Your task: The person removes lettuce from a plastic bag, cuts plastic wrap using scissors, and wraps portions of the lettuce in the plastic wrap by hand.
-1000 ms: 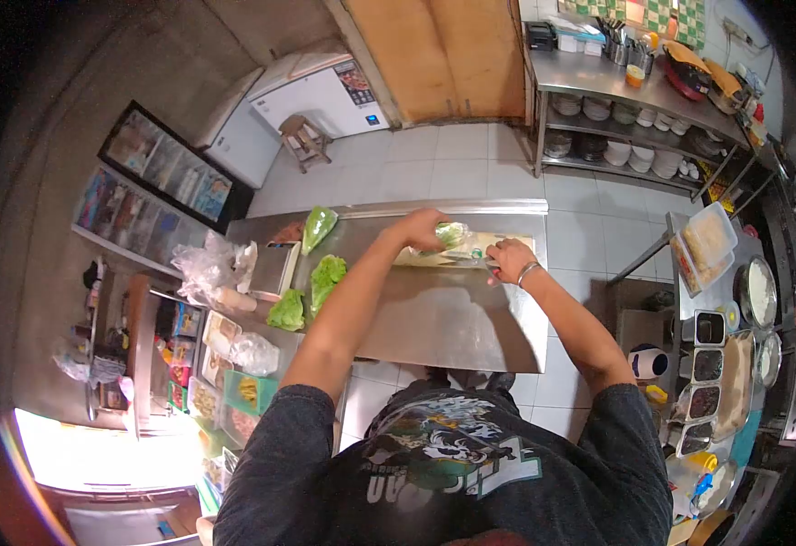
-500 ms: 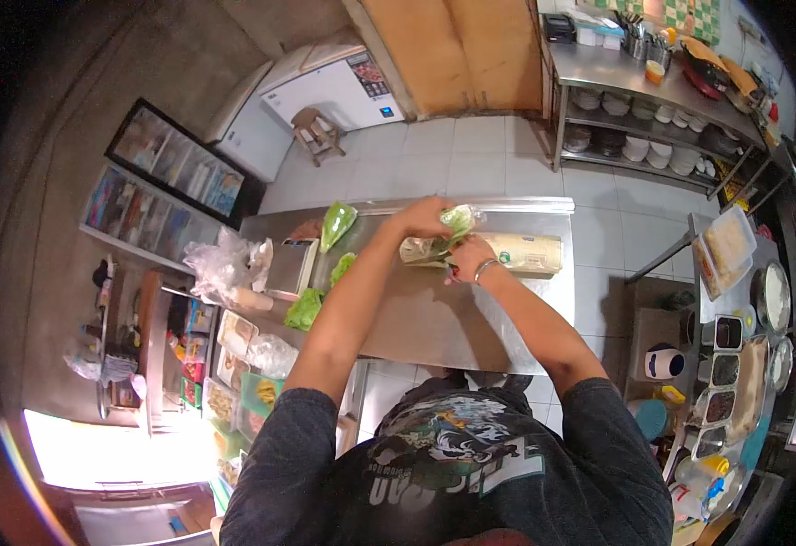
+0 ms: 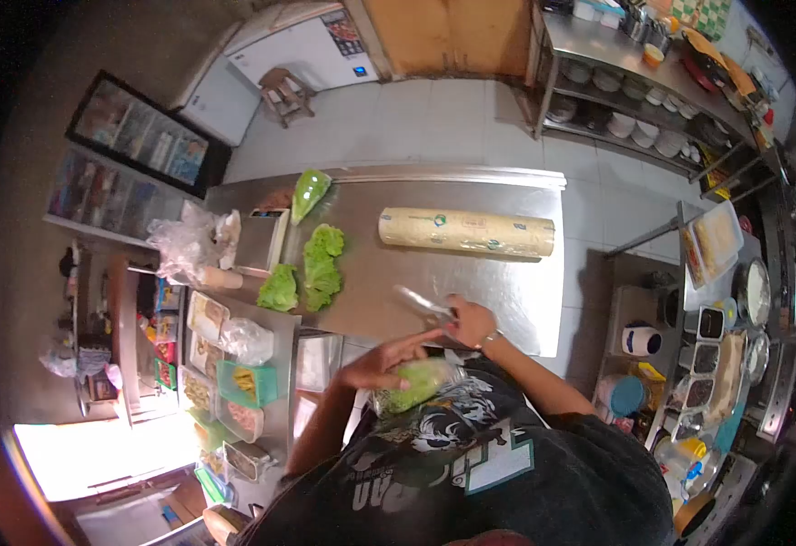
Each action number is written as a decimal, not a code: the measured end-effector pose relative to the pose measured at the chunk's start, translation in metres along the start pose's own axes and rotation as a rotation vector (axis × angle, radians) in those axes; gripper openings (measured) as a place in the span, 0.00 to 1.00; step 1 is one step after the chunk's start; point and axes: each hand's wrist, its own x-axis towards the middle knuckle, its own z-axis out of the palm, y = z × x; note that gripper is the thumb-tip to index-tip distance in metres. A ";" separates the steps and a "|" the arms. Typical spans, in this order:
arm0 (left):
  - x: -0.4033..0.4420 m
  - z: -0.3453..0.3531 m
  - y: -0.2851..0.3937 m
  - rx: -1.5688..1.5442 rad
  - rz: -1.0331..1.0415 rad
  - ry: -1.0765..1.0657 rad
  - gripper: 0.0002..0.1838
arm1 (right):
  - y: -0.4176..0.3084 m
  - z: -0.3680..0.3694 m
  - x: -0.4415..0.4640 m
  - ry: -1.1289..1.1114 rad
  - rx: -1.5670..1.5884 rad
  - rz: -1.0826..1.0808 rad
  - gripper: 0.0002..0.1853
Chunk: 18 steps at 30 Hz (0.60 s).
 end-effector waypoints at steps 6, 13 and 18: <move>-0.027 0.046 0.023 0.849 -0.112 0.208 0.42 | 0.109 -0.055 -0.123 0.550 0.076 0.681 0.31; -0.003 0.048 -0.029 0.397 -0.134 0.222 0.48 | 0.282 -0.139 -0.283 1.411 -0.154 0.947 0.21; 0.024 0.071 -0.068 0.019 0.002 0.448 0.39 | 0.348 -0.213 -0.451 1.186 -0.666 1.115 0.15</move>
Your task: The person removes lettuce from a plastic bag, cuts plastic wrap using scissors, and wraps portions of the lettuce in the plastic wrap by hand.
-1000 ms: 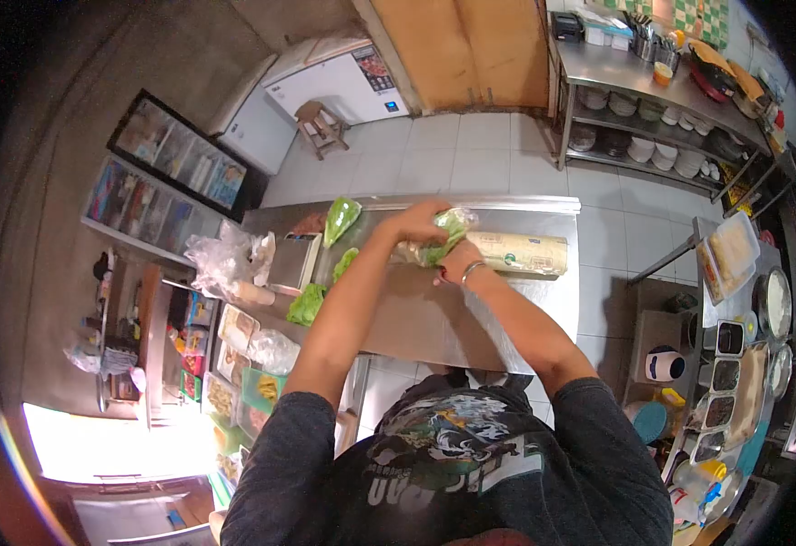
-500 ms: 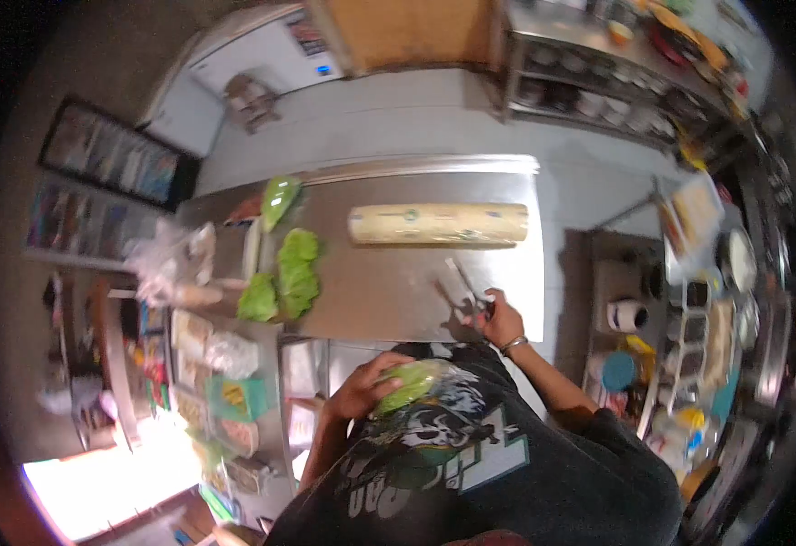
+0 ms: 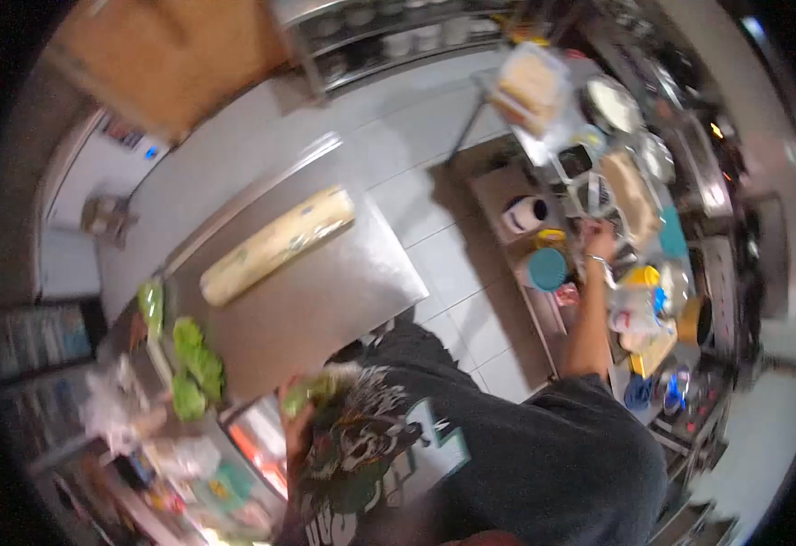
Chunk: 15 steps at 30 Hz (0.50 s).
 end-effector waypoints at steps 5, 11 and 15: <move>0.022 0.021 0.011 -0.559 -0.254 0.207 0.30 | 0.117 0.040 0.050 -0.522 0.293 0.045 0.29; 0.045 0.023 0.001 -0.766 -0.250 0.092 0.26 | 0.083 -0.001 0.063 -0.594 0.038 -0.068 0.19; 0.046 0.020 0.001 -0.760 -0.258 -0.010 0.24 | 0.158 0.055 0.091 -0.674 0.016 -0.236 0.23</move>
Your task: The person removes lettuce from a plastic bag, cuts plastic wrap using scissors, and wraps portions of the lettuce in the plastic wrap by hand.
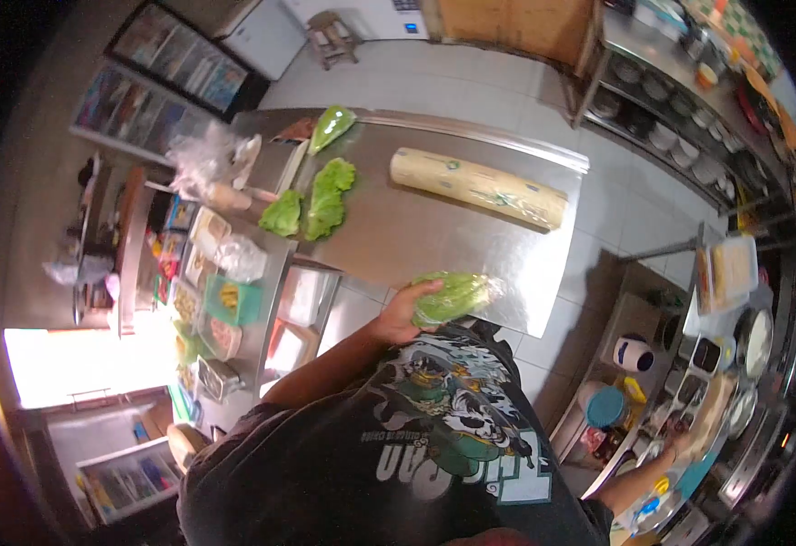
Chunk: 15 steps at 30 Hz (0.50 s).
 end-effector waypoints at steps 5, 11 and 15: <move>-0.010 -0.003 0.003 -0.090 -0.023 0.064 0.24 | -0.008 -0.013 0.003 -0.153 0.139 0.029 0.20; -0.021 -0.014 0.018 -0.287 -0.077 0.169 0.23 | 0.022 -0.008 0.021 -0.511 1.146 0.041 0.15; -0.021 -0.031 0.027 -0.302 -0.063 0.126 0.25 | -0.200 -0.084 -0.031 0.104 -0.184 0.148 0.22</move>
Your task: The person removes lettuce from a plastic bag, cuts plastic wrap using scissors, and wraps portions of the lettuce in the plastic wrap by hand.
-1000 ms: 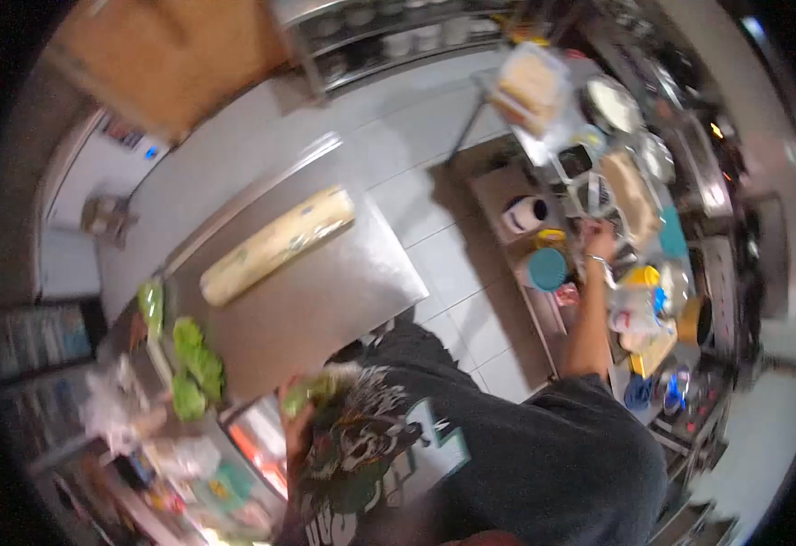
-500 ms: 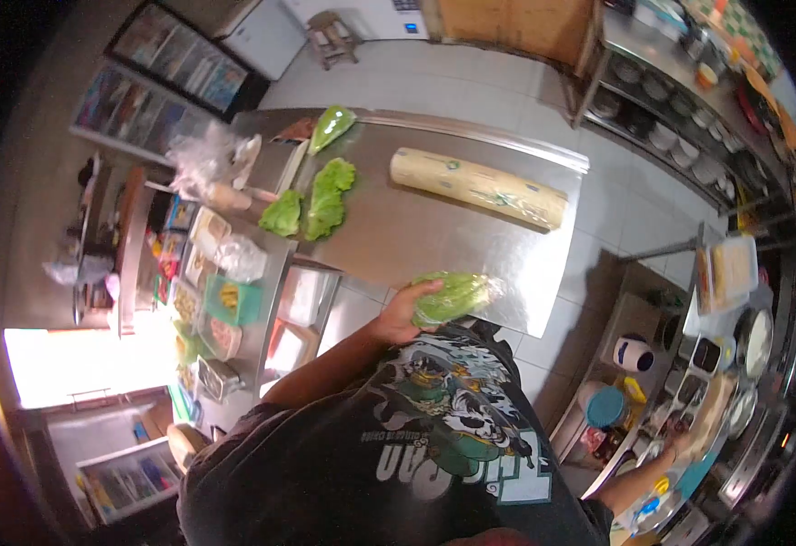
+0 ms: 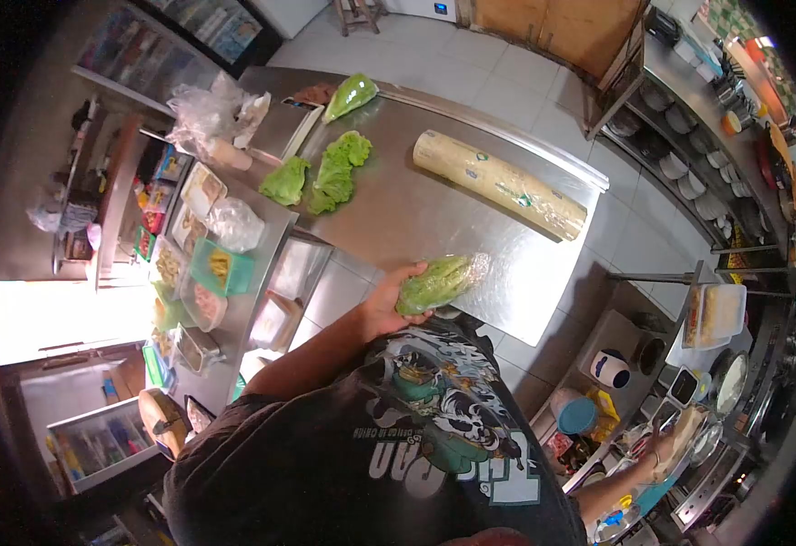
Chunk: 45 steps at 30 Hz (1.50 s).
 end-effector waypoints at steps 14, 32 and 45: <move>0.014 0.007 0.001 0.434 0.410 -0.059 0.15 | -0.527 -0.012 -0.340 -0.628 1.316 -0.765 0.21; 0.157 -0.119 0.338 1.466 1.232 0.506 0.28 | -0.564 0.068 -0.214 -0.493 1.409 -0.015 0.29; 0.243 0.000 0.263 2.140 0.933 0.086 0.33 | -0.595 0.051 -0.114 0.147 0.451 -0.820 0.36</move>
